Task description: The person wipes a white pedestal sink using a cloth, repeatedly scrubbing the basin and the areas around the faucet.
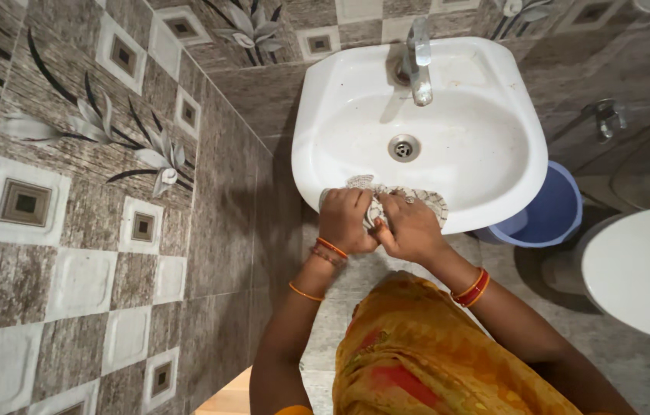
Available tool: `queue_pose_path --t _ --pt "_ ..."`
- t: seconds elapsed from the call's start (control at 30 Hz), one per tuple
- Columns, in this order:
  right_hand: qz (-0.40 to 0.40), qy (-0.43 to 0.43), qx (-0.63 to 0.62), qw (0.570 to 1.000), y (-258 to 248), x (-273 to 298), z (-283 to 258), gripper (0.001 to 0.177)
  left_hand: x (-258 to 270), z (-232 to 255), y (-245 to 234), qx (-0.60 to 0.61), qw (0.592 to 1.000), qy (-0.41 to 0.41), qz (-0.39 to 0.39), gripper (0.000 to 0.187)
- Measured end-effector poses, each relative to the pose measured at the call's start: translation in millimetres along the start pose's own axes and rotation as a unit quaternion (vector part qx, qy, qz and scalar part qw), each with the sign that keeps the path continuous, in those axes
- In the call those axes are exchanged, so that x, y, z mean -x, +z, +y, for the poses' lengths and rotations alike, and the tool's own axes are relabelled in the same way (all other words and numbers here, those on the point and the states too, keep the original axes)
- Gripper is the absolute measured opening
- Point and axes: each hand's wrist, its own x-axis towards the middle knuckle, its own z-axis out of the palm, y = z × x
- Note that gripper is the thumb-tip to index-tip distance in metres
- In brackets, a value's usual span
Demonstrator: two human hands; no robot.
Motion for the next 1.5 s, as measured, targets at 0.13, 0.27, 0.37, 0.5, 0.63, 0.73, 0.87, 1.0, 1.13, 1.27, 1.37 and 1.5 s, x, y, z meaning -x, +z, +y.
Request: queue_pose_path --t 0.13,0.27,0.37,0.5,0.63,0.73,0.87,1.0,1.13,1.27,1.37,1.5 --pt "-0.027 0.005 0.025 0.999 -12.3 16.0 21.6 0.054 0.7 22.1 18.0 -0.012 1.000 -0.016 0.006 0.053" --pt "-0.007 -0.037 0.025 0.999 -28.7 35.2 56.8 0.047 -1.3 55.6 39.1 -0.048 0.998 -0.046 0.016 0.058" --pt "0.000 -0.072 0.025 0.997 -43.8 47.9 88.9 0.043 -9.0 77.3 58.9 -0.054 0.996 -0.074 -0.010 0.059" --pt "0.009 -0.112 0.032 0.993 -65.2 53.0 132.0 0.041 -21.7 108.0 86.3 -0.074 0.993 -0.091 -0.010 0.073" --pt "-0.002 -0.136 0.033 0.990 -94.4 44.4 171.9 0.036 -42.7 135.9 115.7 -0.059 0.991 -0.115 -0.045 0.060" --pt "-0.021 -0.179 0.025 0.983 -116.0 25.0 196.6 0.035 -66.8 153.0 147.4 -0.026 0.987 -0.150 -0.061 0.057" --pt "-0.028 -0.168 -0.016 0.985 -123.8 12.3 206.8 0.035 -84.7 155.5 174.3 -0.025 0.986 -0.152 -0.071 0.047" --pt "-0.001 -0.136 -0.038 0.990 -117.1 20.3 198.0 0.035 -78.0 151.2 178.9 -0.004 0.990 -0.132 -0.044 0.041" --pt "0.025 -0.096 -0.037 0.994 -112.8 30.3 181.9 0.034 -65.6 147.5 171.1 -0.018 0.991 -0.123 -0.043 0.045" --pt "0.051 -0.065 -0.028 0.996 -104.7 40.5 154.2 0.035 -49.3 135.3 150.6 -0.034 0.996 -0.079 -0.034 0.048" --pt "0.063 -0.034 -0.004 0.997 -91.5 47.8 127.1 0.035 -38.7 119.5 124.3 -0.050 0.995 -0.042 -0.078 0.063" --pt "0.054 0.029 0.028 0.998 -63.4 53.8 85.0 0.038 -22.5 88.9 82.3 -0.035 0.995 -0.004 -0.091 0.069"
